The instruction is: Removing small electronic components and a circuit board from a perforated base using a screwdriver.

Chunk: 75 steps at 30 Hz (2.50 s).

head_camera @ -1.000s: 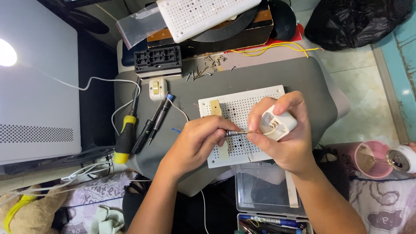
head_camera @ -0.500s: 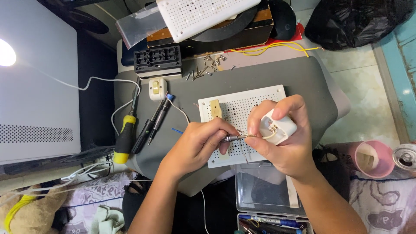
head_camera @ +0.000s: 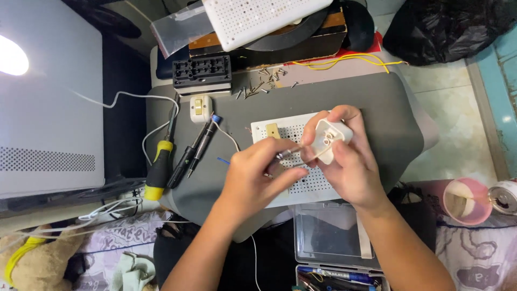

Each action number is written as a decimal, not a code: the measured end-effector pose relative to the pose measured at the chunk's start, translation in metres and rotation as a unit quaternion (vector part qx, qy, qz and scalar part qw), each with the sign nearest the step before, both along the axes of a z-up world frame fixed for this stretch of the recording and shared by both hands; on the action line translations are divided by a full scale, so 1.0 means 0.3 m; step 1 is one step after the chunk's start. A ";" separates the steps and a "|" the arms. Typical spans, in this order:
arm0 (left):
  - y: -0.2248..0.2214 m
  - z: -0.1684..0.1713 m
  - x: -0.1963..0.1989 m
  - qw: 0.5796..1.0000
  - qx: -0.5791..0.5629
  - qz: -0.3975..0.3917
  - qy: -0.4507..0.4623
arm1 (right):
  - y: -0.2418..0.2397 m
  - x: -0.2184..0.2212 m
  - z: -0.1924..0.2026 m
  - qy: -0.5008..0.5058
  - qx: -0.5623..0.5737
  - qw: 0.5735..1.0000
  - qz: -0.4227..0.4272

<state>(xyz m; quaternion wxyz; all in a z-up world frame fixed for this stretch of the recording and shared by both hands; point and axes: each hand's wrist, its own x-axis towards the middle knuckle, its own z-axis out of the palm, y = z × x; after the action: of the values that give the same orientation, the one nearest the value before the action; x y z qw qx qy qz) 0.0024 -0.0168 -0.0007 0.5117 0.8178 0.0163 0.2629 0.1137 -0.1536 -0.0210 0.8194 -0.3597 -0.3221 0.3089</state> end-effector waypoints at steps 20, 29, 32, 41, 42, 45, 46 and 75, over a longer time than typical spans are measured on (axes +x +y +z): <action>0.067 0.104 -0.052 0.992 -0.115 -0.024 0.034 | -0.052 0.091 0.024 -0.270 -0.193 0.915 -0.228; 0.212 -0.016 -0.049 0.962 -0.265 0.070 0.008 | -0.032 0.080 0.054 -0.512 -0.405 0.747 -0.126; 0.246 -0.040 -0.051 0.955 -0.288 0.072 0.001 | -0.033 0.078 0.050 -0.555 -0.443 0.697 -0.096; 0.286 -0.078 -0.038 0.962 -0.255 0.098 -0.021 | 0.089 -0.084 0.104 -0.672 -0.302 0.668 -0.102; 0.286 -0.076 -0.042 0.965 -0.238 0.108 -0.021 | 0.117 -0.120 0.100 -0.701 -0.326 0.630 -0.071; 0.301 -0.068 -0.050 0.968 -0.215 0.125 -0.022 | 0.174 -0.152 0.055 -0.741 -0.355 0.567 -0.054; 0.304 -0.066 -0.054 0.968 -0.216 0.125 -0.026 | 0.185 -0.148 0.029 -0.744 -0.354 0.564 -0.055; 0.080 0.083 -0.062 0.963 -0.090 0.225 -0.118 | 0.192 -0.105 0.187 0.056 -0.380 0.888 0.251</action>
<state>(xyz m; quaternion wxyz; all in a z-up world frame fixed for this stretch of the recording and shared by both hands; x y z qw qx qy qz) -0.0161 0.0072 0.0241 0.5092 0.7068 0.1631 0.4632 0.0822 -0.0958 0.0351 0.5318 -0.5324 -0.2133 0.6230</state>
